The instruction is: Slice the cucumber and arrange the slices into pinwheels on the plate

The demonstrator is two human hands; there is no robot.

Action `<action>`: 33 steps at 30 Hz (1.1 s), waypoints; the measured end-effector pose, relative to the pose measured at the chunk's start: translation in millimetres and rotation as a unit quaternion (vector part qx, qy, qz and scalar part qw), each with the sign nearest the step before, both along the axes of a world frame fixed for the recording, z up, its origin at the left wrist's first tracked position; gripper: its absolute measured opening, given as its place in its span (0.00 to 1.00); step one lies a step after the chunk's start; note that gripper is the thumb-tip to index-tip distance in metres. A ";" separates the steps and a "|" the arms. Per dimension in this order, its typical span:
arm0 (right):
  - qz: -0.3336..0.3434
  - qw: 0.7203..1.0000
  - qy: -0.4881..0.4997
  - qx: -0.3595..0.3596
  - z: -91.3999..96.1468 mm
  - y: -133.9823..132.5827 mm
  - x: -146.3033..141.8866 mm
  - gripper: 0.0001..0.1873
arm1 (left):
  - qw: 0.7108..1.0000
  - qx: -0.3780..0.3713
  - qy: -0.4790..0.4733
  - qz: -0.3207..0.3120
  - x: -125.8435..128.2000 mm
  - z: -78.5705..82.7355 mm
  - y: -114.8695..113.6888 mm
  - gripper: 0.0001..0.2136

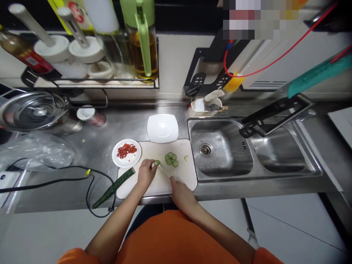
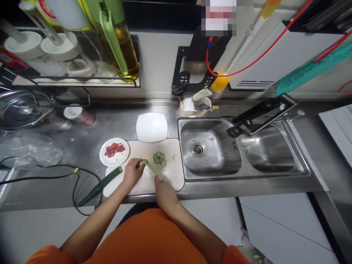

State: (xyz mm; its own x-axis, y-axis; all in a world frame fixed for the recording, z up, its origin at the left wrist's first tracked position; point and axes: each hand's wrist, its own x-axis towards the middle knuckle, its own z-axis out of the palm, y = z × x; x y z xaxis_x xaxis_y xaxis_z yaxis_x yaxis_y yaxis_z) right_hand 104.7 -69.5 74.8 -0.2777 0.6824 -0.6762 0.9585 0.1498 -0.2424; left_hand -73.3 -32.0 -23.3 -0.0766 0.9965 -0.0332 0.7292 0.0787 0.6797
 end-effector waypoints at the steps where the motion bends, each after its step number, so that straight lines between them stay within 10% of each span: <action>1: 0.001 1.000 -0.001 -0.001 -0.3 -0.2 -0.7 0.24 | 1.000 0.001 -0.001 0.000 0.0 0.1 0.1 0.08; 33: -0.051 0.997 -0.003 -0.065 18.1 -3.7 4.9 0.24 | 1.000 -0.003 0.001 0.007 0.8 1.8 3.1 0.07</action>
